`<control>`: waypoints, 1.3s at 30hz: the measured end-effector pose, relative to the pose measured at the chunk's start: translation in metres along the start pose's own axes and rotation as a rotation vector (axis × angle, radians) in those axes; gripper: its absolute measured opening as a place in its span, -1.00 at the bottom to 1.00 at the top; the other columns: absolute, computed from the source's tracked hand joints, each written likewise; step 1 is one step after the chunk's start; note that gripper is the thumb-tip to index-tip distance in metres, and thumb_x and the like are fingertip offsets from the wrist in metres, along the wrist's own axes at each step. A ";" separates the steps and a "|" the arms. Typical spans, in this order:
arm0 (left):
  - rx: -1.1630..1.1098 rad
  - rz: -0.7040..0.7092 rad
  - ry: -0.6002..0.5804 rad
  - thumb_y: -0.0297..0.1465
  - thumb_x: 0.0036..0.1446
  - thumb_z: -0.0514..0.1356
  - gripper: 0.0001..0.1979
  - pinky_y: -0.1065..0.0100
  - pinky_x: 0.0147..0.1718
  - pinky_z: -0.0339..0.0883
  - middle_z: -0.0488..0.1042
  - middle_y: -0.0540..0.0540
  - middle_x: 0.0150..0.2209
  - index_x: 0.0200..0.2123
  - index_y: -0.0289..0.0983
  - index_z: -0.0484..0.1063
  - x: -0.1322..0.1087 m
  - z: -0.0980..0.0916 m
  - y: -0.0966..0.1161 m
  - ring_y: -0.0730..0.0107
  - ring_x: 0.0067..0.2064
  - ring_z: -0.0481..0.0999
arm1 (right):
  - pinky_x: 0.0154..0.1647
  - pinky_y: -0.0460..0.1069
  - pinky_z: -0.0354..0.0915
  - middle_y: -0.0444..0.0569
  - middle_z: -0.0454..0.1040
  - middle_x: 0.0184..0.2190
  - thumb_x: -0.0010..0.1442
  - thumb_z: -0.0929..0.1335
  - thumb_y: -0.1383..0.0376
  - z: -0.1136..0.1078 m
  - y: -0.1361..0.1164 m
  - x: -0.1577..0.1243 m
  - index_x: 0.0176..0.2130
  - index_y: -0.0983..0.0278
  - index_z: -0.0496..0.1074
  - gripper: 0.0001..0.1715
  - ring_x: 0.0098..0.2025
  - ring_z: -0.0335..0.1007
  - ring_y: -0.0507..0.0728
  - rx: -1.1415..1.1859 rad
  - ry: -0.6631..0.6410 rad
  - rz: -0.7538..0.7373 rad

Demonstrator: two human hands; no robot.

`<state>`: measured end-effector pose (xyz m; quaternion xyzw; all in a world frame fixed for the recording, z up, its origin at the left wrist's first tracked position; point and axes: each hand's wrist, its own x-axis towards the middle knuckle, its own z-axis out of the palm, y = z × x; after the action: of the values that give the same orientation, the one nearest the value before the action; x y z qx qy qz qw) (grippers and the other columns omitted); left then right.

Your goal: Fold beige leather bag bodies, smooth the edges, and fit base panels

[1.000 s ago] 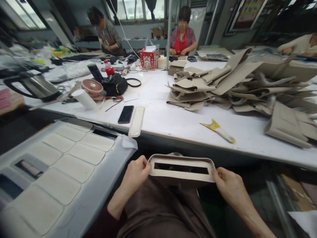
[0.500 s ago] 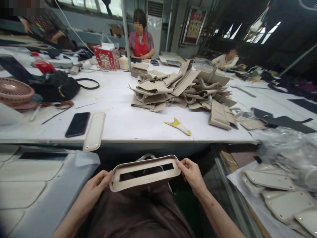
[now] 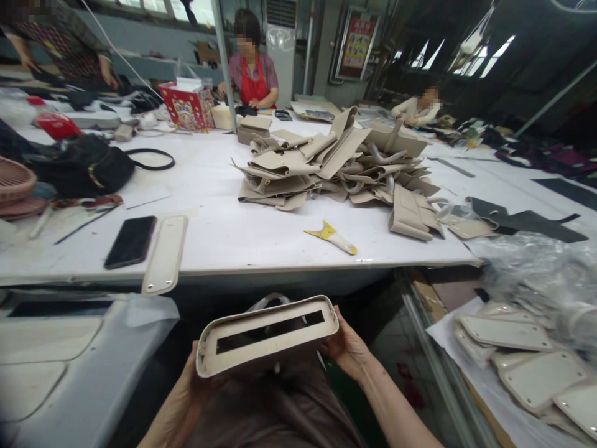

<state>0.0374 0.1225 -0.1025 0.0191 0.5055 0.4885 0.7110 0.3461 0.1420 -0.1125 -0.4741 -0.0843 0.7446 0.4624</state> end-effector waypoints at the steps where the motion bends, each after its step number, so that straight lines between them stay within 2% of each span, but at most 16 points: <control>1: -0.032 -0.037 -0.018 0.05 0.00 0.30 -0.31 0.15 -0.15 0.48 0.58 -0.22 -0.15 0.08 -0.28 0.42 -0.001 0.000 -0.001 0.01 -0.08 0.56 | -0.25 0.07 0.33 -0.09 0.57 -0.32 -0.09 0.51 -0.18 0.000 0.002 0.002 -0.23 0.19 0.50 -0.39 -0.30 0.43 0.15 0.044 -0.019 0.026; 3: -0.067 -0.069 -0.044 0.02 0.05 0.28 -0.32 0.13 -0.10 0.48 0.58 -0.23 -0.12 0.12 -0.28 0.41 -0.003 0.000 -0.001 -0.03 -0.04 0.56 | -0.23 0.06 0.33 -0.08 0.58 -0.35 -0.11 0.52 -0.17 0.002 0.005 0.006 -0.23 0.22 0.51 -0.37 -0.31 0.45 0.16 0.119 -0.052 0.053; 6: -0.081 -0.044 -0.050 -0.05 0.10 0.27 -0.35 0.12 -0.03 0.46 0.57 -0.21 -0.06 0.19 -0.25 0.37 -0.004 0.001 0.002 -0.02 -0.01 0.55 | -0.11 0.09 0.33 -0.05 0.60 -0.34 -0.15 0.55 -0.15 0.010 0.005 0.010 -0.21 0.24 0.53 -0.34 -0.22 0.49 0.23 0.174 -0.080 0.040; 13: -0.081 -0.024 -0.052 -0.04 0.11 0.26 -0.36 0.10 -0.01 0.46 0.52 -0.17 0.05 0.21 -0.18 0.33 -0.001 -0.001 0.000 -0.02 0.05 0.51 | 0.07 0.10 0.29 -0.06 0.61 -0.28 0.03 0.49 -0.08 0.031 0.003 0.004 -0.18 0.22 0.54 -0.50 -0.06 0.48 0.25 0.149 -0.013 -0.072; 17: -0.125 0.004 -0.076 0.01 0.11 0.24 -0.35 0.08 0.05 0.41 0.52 -0.19 0.05 0.19 -0.19 0.35 0.000 0.000 -0.002 -0.05 0.11 0.47 | 0.09 0.12 0.29 -0.03 0.61 -0.23 0.10 0.41 -0.15 0.037 -0.001 0.003 -0.13 0.23 0.54 -0.43 -0.02 0.46 0.27 0.136 -0.027 -0.079; 19: -0.133 0.002 -0.087 0.05 0.09 0.22 -0.32 0.05 0.08 0.38 0.52 -0.23 0.04 0.17 -0.23 0.37 0.000 0.001 -0.002 -0.08 0.12 0.45 | 0.09 0.13 0.30 -0.01 0.60 -0.18 0.13 0.36 -0.20 0.034 -0.002 0.008 -0.07 0.23 0.52 -0.35 0.00 0.45 0.28 0.128 -0.072 -0.079; 21: -0.140 -0.002 -0.074 0.07 0.08 0.23 -0.32 0.04 0.08 0.37 0.52 -0.25 0.03 0.14 -0.25 0.40 0.001 0.002 -0.002 -0.10 0.12 0.45 | 0.07 0.15 0.31 -0.01 0.59 -0.18 0.16 0.36 -0.16 0.029 -0.001 0.017 -0.07 0.23 0.51 -0.40 -0.02 0.46 0.29 0.107 -0.102 -0.087; 25: -0.151 0.031 0.007 -0.01 0.14 0.22 -0.45 0.11 0.01 0.42 0.55 -0.17 -0.03 0.07 -0.23 0.45 0.006 0.001 -0.005 -0.01 0.06 0.50 | -0.04 0.12 0.38 -0.09 0.58 -0.40 0.12 0.42 0.07 0.015 0.009 0.035 -0.35 0.20 0.50 -0.75 -0.23 0.52 0.23 0.105 -0.056 -0.142; 28: -0.160 0.054 0.055 -0.12 0.24 0.16 -0.62 0.20 -0.06 0.47 0.58 -0.10 -0.10 -0.02 -0.23 0.50 0.008 0.004 -0.007 0.13 -0.03 0.56 | -0.18 0.08 0.42 -0.12 0.53 -0.53 0.07 0.41 0.12 0.009 0.016 0.043 -0.48 0.19 0.43 -0.78 -0.40 0.49 0.18 0.119 -0.012 -0.151; 31: -0.143 0.085 0.084 -0.21 0.27 0.14 -0.69 0.28 -0.14 0.49 0.60 -0.10 -0.15 -0.07 -0.26 0.53 0.007 0.010 -0.008 0.23 -0.15 0.59 | -0.32 0.05 0.41 -0.09 0.51 -0.56 0.03 0.41 0.15 0.006 0.019 0.046 -0.52 0.21 0.41 -0.78 -0.48 0.45 0.15 0.115 0.026 -0.143; 34: -0.141 0.109 0.098 -0.27 0.24 0.18 -0.72 0.29 -0.13 0.50 0.60 -0.12 -0.17 -0.08 -0.30 0.54 0.005 0.018 -0.008 0.24 -0.17 0.59 | -0.35 0.05 0.39 -0.08 0.54 -0.52 -0.01 0.44 0.20 0.004 0.019 0.046 -0.48 0.22 0.45 -0.85 -0.46 0.45 0.16 0.100 0.063 -0.164; 39: -0.163 0.113 0.130 -0.29 0.19 0.21 -0.66 0.19 -0.09 0.50 0.61 -0.12 -0.21 0.00 -0.28 0.49 0.004 0.021 -0.010 0.16 -0.16 0.61 | -0.19 0.13 0.39 -0.07 0.55 -0.48 0.02 0.45 0.20 -0.002 0.016 0.043 -0.38 0.19 0.49 -0.87 -0.31 0.48 0.24 0.080 0.076 -0.213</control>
<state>0.0596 0.1300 -0.0997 -0.0418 0.5072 0.5675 0.6473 0.3325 0.1660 -0.1494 -0.4714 -0.0868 0.6754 0.5605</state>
